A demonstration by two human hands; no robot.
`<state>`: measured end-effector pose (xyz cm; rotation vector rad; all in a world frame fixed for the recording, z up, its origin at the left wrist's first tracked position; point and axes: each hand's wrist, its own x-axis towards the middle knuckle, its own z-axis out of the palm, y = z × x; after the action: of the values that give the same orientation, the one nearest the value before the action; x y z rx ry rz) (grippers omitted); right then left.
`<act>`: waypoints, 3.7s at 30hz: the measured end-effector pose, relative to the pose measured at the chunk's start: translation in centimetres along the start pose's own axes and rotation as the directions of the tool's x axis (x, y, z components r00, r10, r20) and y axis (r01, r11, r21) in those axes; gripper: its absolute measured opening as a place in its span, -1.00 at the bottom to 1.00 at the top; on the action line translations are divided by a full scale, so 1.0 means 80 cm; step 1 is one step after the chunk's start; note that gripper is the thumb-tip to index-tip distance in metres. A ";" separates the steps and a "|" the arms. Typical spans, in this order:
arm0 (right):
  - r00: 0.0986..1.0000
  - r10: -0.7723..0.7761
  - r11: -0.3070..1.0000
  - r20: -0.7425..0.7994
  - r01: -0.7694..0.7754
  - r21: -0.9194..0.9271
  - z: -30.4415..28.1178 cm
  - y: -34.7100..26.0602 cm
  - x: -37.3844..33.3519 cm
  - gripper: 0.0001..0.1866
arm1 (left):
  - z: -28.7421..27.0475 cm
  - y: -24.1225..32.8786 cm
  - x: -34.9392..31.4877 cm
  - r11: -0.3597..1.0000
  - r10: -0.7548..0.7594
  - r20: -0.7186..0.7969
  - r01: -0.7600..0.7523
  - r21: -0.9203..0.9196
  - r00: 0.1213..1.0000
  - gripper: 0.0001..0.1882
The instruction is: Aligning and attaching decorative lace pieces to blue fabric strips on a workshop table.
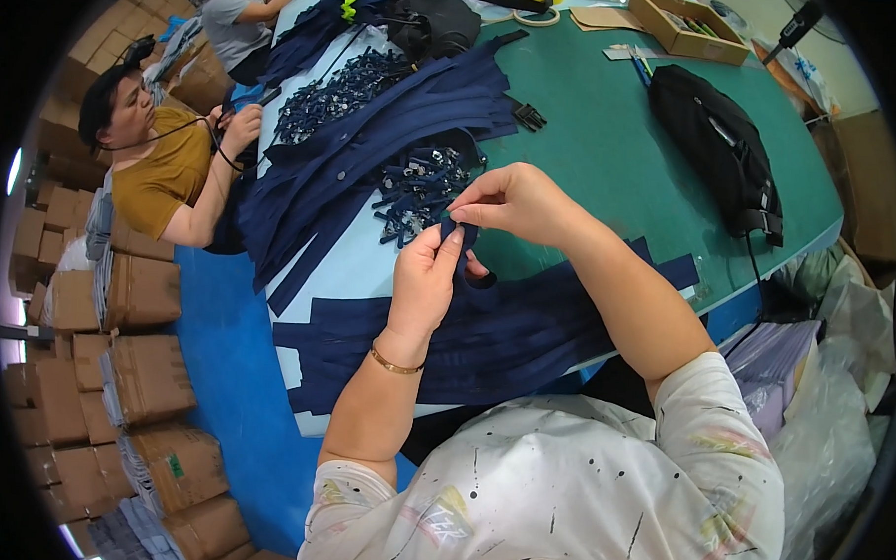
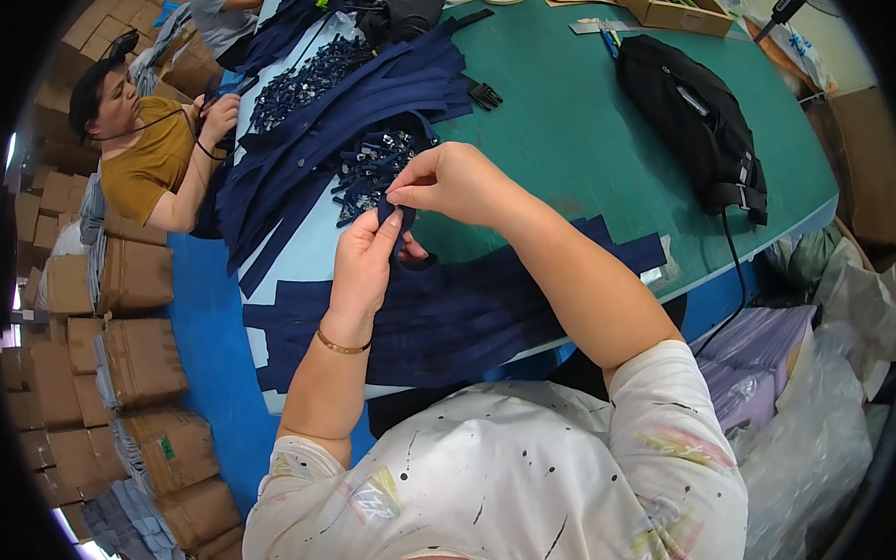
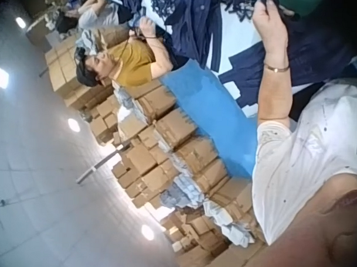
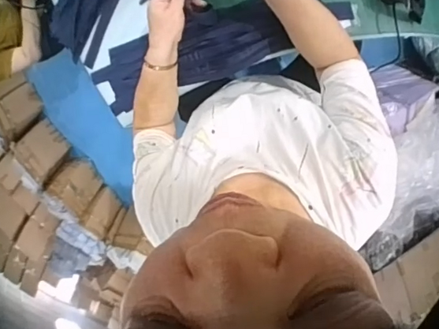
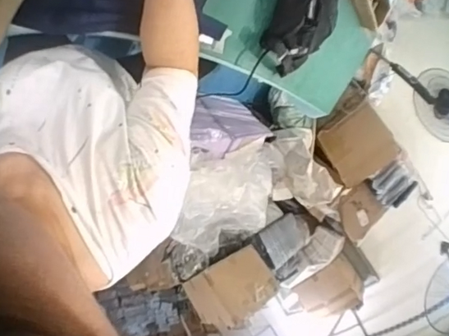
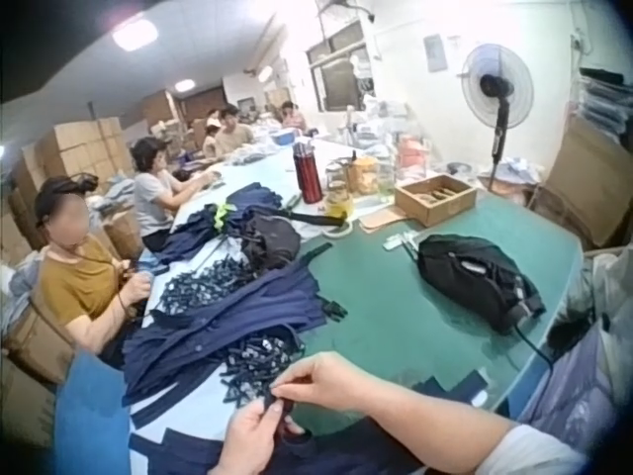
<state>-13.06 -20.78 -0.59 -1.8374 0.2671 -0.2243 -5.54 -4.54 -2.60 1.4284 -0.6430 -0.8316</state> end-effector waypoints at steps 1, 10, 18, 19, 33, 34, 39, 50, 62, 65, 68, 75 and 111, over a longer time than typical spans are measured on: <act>1.000 -0.009 1.000 0.004 0.009 0.009 0.001 0.002 0.001 -0.82 | 0.002 0.001 0.000 1.000 0.003 -0.011 -0.004 -0.026 1.000 -0.81; 0.995 -0.074 0.980 -0.070 0.059 -0.189 0.013 -0.002 -0.004 -0.86 | -0.001 -0.006 0.001 0.997 -0.034 -0.018 0.033 -0.075 0.999 -0.80; 0.961 -0.254 0.921 -0.112 0.205 -0.332 0.017 0.001 -0.004 -0.84 | -0.003 -0.002 0.002 0.999 -0.001 -0.023 0.000 -0.052 1.000 -0.79; 0.965 -0.238 0.913 -0.107 0.185 -0.364 0.017 0.000 -0.005 -0.85 | -0.003 -0.002 0.002 0.999 -0.008 -0.024 0.007 -0.044 1.000 -0.79; 0.969 -0.161 0.979 -0.185 0.133 -0.155 0.017 0.001 -0.004 -0.81 | -0.006 0.005 0.005 0.993 -0.048 0.060 0.053 -0.101 0.997 -0.77; 0.968 -0.160 0.985 -0.192 0.143 -0.100 0.019 0.002 -0.004 -0.78 | -0.004 0.006 0.004 0.993 -0.007 0.050 0.013 -0.120 0.999 -0.77; 0.974 -0.175 0.946 -0.140 0.128 -0.297 0.022 -0.007 -0.007 -0.83 | -0.006 -0.002 0.004 0.991 0.030 0.049 -0.023 -0.134 0.998 -0.77; 0.945 -0.310 0.943 -0.103 0.292 -0.162 0.009 0.004 -0.003 -0.79 | -0.007 0.003 0.002 0.995 0.072 0.054 -0.075 0.058 0.996 -0.76; 0.996 -0.063 0.998 0.069 0.065 -0.028 -0.002 0.013 0.001 -0.75 | -0.003 0.007 0.001 0.999 0.043 0.078 -0.041 -0.023 0.996 -0.77; 0.984 -0.155 0.980 0.090 0.141 0.143 -0.005 0.014 0.003 -0.76 | -0.008 0.014 -0.001 0.994 0.017 0.106 -0.005 -0.113 0.994 -0.77; 0.996 -0.085 0.961 0.027 0.074 0.268 -0.011 0.008 0.003 -0.80 | -0.014 0.010 0.000 0.992 -0.015 0.164 0.035 -0.119 0.986 -0.78; 0.973 -0.230 0.969 0.031 0.225 0.104 -0.003 -0.001 -0.002 -0.86 | -0.011 0.012 0.003 0.983 0.172 0.017 -0.171 -0.065 0.985 -0.81; 0.767 -0.090 0.973 0.635 -0.067 0.219 0.130 0.034 -0.233 -0.78 | -0.213 0.030 0.044 -0.126 0.921 0.082 0.090 0.988 0.380 -0.56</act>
<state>-28.03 -6.48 -6.37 -1.5756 -0.2500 0.3653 10.50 2.49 -1.64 2.1610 -1.0582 1.3538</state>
